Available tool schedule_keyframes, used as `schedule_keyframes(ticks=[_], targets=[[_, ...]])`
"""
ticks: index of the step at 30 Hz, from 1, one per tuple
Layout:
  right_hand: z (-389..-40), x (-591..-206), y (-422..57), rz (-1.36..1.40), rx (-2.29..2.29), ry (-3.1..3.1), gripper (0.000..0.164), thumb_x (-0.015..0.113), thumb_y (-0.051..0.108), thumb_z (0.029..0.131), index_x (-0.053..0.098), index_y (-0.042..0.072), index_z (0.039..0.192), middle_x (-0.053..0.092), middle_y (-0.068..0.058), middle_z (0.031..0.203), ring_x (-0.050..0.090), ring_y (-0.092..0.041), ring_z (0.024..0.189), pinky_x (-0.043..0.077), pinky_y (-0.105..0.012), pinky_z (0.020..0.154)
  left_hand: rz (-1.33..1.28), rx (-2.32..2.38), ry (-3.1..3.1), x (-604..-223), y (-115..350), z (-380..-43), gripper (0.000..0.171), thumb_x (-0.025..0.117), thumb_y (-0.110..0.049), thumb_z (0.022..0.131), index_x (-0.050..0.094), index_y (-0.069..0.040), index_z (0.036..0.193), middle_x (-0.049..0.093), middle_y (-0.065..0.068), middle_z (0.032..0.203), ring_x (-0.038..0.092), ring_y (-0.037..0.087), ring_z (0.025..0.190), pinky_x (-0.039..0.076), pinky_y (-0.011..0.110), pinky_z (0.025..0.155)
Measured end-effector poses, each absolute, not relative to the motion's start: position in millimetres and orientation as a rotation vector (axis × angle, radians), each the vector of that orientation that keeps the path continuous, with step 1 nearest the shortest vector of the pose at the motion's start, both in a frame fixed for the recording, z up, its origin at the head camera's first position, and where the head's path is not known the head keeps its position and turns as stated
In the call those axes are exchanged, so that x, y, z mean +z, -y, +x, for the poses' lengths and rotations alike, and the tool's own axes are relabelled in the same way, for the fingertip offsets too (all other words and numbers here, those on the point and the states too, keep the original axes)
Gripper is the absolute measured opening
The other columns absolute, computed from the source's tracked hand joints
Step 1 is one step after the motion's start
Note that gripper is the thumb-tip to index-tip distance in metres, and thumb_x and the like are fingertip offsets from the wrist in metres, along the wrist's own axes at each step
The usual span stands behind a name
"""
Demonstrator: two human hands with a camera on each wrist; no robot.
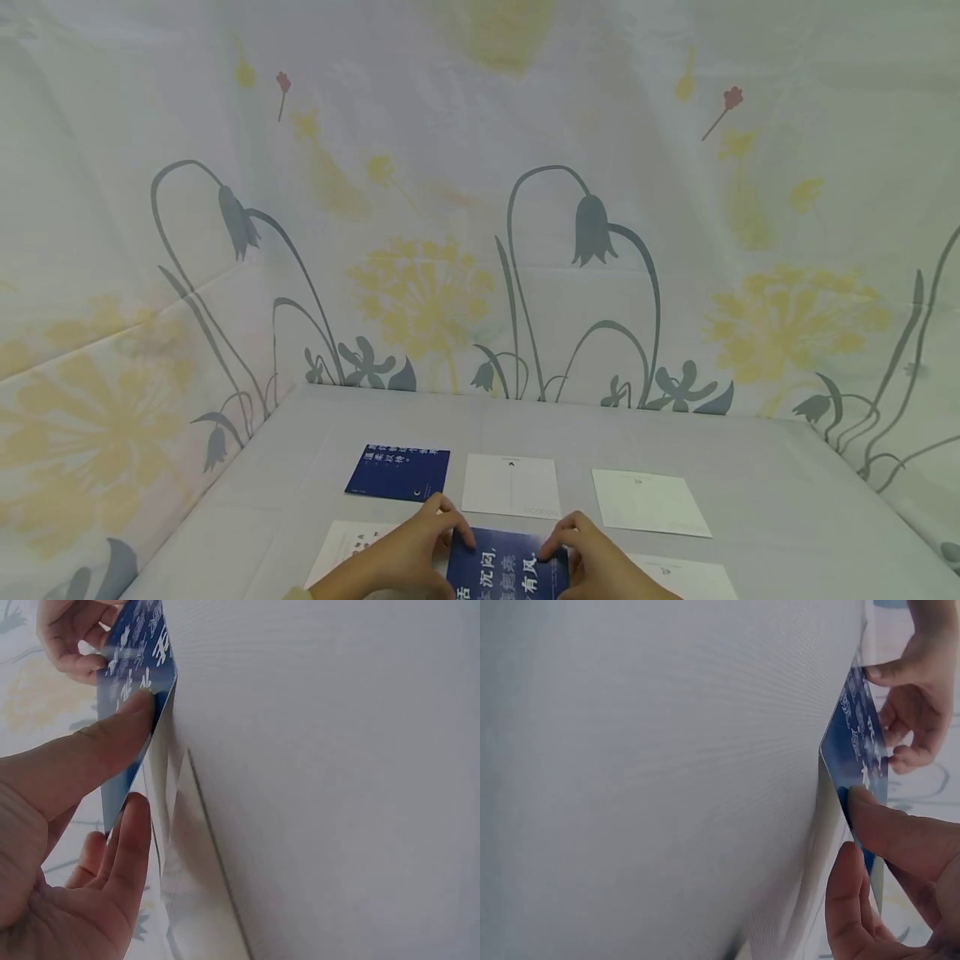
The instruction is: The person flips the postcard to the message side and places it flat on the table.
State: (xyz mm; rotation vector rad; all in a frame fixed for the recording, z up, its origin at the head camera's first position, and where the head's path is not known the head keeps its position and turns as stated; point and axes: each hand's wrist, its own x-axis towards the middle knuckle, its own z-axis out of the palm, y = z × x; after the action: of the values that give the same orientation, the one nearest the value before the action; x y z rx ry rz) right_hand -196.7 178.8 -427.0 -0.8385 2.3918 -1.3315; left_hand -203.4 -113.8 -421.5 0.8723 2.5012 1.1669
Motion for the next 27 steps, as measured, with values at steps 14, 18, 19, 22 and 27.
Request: schedule_keyframes(ticks=[14,18,19,22,27], targets=[[-191.5,-423.4,-178.9,-0.619,-1.527,-2.260,0.060,0.066,-0.007,0.078,0.039,0.001,0.130,0.052,-0.008,0.083,0.058,-0.019,0.070,0.051,-0.027,0.059,0.629,1.560,-2.349,-421.3,116.9,-202.7,0.045,0.078,0.009,0.066,0.058,-0.008,0.103,0.041,0.010,0.108,0.056,0.018,0.078,0.052,0.026,0.066],[-192.0,-421.7,-179.0,-0.578,-1.536,-2.286,0.066,0.068,-0.006,0.077,0.033,-0.003,0.133,0.053,-0.008,0.081,0.060,-0.020,0.071,0.052,-0.026,0.060,0.514,1.621,-2.328,-421.1,115.7,-203.4,0.045,0.077,0.008,0.066,0.058,-0.006,0.104,0.049,0.009,0.105,0.058,0.020,0.077,0.051,0.032,0.064],[-192.2,-421.4,-179.3,-0.574,-1.535,-2.291,0.067,0.068,-0.005,0.078,0.032,-0.004,0.134,0.053,-0.008,0.080,0.060,-0.020,0.071,0.051,-0.026,0.060,0.494,1.628,-2.327,-421.0,115.6,-203.8,0.045,0.077,0.007,0.066,0.058,-0.006,0.104,0.051,0.008,0.103,0.058,0.020,0.077,0.051,0.033,0.064],[-192.8,-421.1,-179.8,-0.550,-1.543,-2.289,0.067,0.069,-0.003,0.078,0.032,-0.004,0.134,0.053,-0.007,0.078,0.059,-0.021,0.069,0.050,-0.025,0.059,0.470,1.646,-2.317,-420.0,115.4,-204.2,0.045,0.078,0.007,0.066,0.059,-0.006,0.105,0.054,0.006,0.098,0.058,0.020,0.077,0.051,0.034,0.065],[-194.2,-419.6,-181.4,-0.533,-1.584,-2.260,0.062,0.070,-0.001,0.079,0.034,-0.005,0.130,0.055,-0.005,0.077,0.058,-0.020,0.070,0.048,-0.026,0.060,0.459,1.687,-2.260,-418.7,116.8,-203.8,0.044,0.077,0.005,0.068,0.057,-0.004,0.107,0.053,0.007,0.096,0.058,0.020,0.078,0.052,0.034,0.067]])
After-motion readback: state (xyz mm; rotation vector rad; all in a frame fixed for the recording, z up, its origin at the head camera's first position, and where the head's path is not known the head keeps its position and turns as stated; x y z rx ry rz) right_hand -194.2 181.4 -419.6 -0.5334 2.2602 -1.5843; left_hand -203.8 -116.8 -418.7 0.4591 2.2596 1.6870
